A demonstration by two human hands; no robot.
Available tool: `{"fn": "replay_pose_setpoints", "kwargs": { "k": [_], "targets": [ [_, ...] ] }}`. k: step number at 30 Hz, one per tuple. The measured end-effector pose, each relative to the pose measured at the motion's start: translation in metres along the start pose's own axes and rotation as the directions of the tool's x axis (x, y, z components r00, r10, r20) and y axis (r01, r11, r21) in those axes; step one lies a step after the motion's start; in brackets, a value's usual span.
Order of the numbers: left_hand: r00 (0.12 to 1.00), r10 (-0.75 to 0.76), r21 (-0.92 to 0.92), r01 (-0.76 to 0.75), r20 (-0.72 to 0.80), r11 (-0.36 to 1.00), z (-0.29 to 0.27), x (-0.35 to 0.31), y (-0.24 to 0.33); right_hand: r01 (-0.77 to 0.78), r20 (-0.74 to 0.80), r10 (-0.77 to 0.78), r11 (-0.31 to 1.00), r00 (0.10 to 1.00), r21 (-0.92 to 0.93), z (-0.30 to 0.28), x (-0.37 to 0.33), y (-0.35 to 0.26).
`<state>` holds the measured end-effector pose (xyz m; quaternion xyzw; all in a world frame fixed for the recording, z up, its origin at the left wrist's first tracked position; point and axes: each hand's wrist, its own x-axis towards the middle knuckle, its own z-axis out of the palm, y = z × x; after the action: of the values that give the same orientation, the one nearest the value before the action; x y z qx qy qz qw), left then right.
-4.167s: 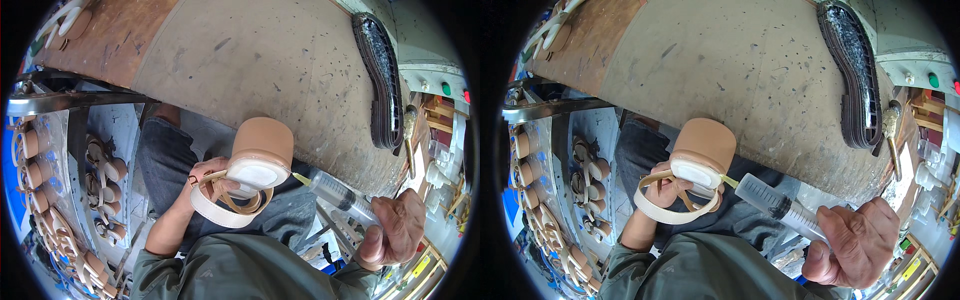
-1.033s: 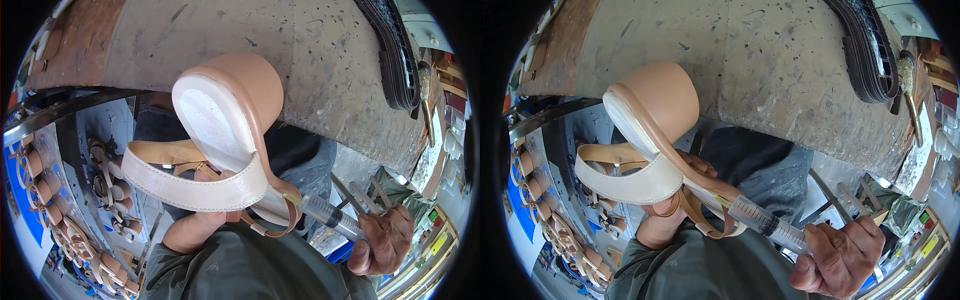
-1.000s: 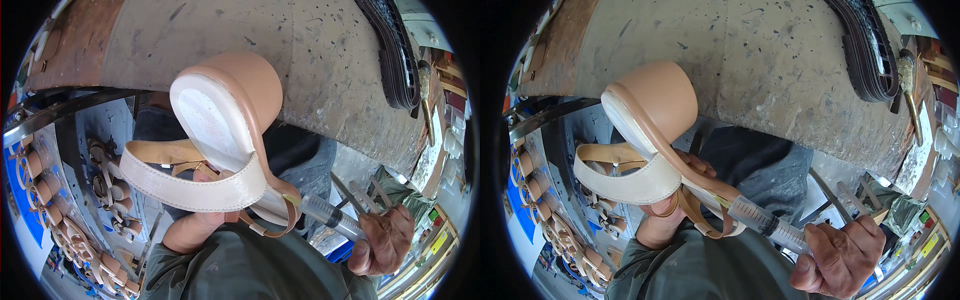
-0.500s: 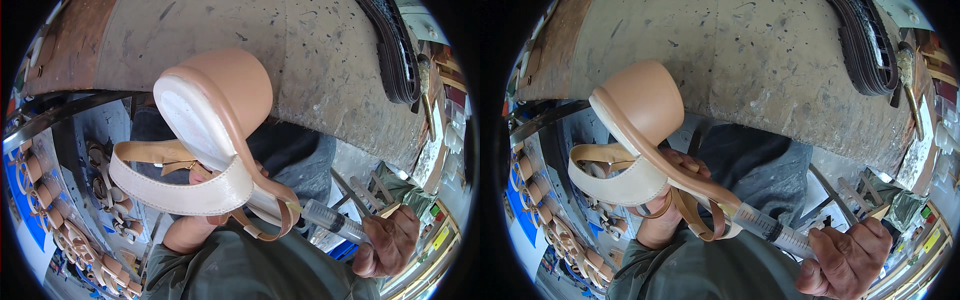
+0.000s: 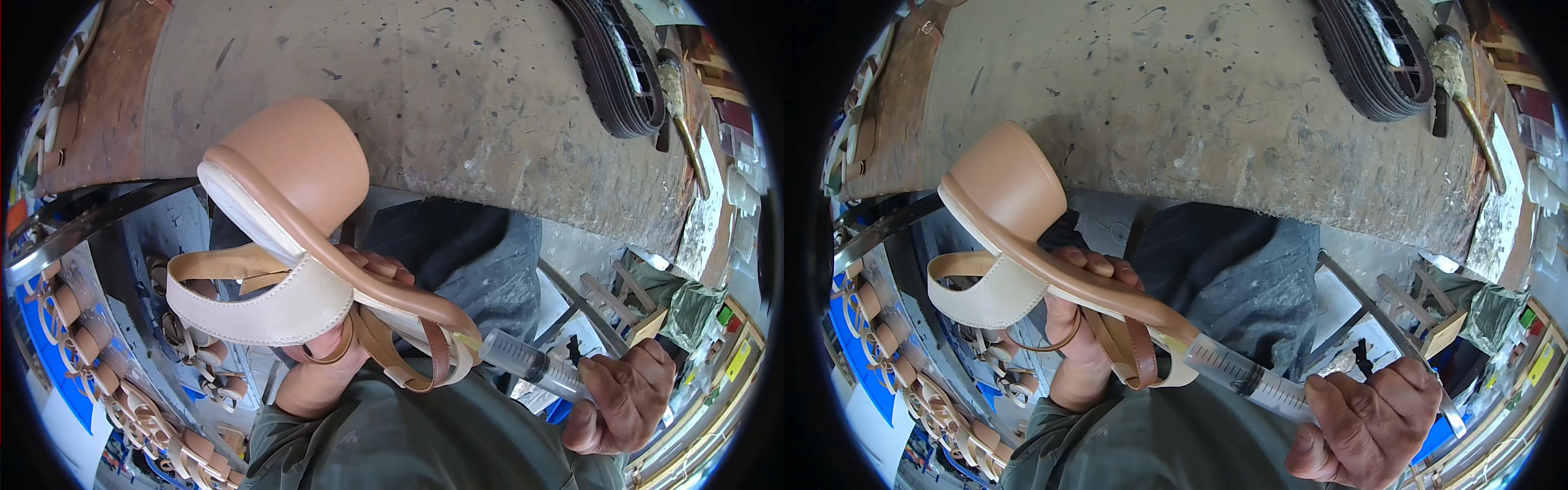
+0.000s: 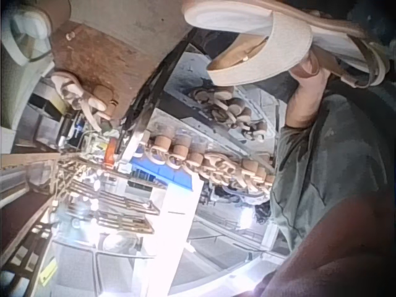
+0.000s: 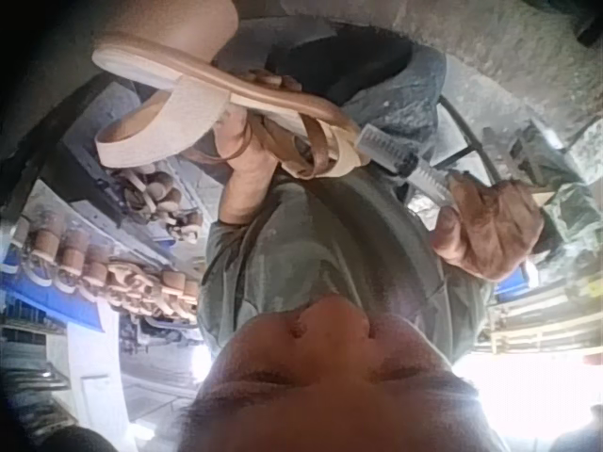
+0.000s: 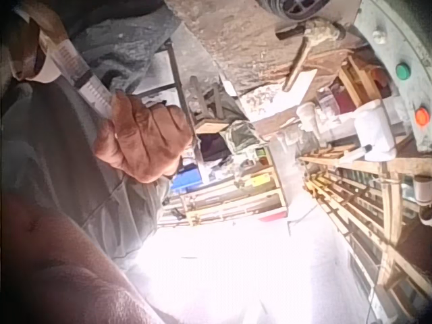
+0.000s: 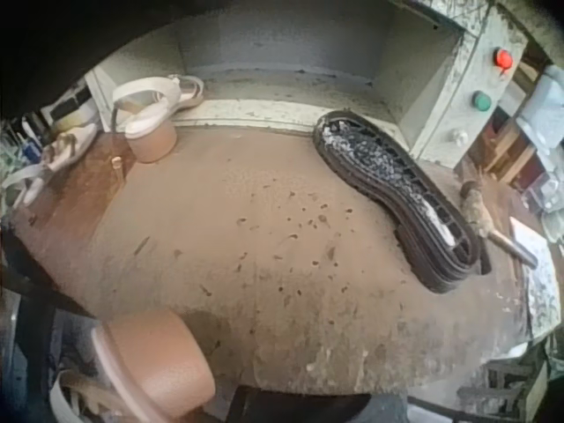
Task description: The person picks up sandals from a metal cart one by one, applies adhesive along their edges and straps using a syringe, and returns them to the cart.
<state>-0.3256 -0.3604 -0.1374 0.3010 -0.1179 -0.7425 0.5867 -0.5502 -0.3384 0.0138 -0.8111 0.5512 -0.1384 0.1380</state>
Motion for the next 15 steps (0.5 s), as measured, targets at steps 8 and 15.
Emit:
{"fn": "replay_pose_setpoints", "kwargs": {
  "k": [8, 15],
  "targets": [
    [1.000, -0.015, 0.045, 0.015, 0.000, 0.999, 0.0022, -0.0018, 0.0036, -0.024, -0.011, 0.023, 0.999, 1.000, -0.049, -0.0015, -0.0007, -0.0029],
    [0.999, 0.004, 0.080, -0.007, 0.045, 0.997, -0.0059, -0.0007, 0.0007, 0.053, -0.049, -0.055, 0.998, 0.997, -0.039, -0.0004, 0.0003, -0.0011]
  ]
}}
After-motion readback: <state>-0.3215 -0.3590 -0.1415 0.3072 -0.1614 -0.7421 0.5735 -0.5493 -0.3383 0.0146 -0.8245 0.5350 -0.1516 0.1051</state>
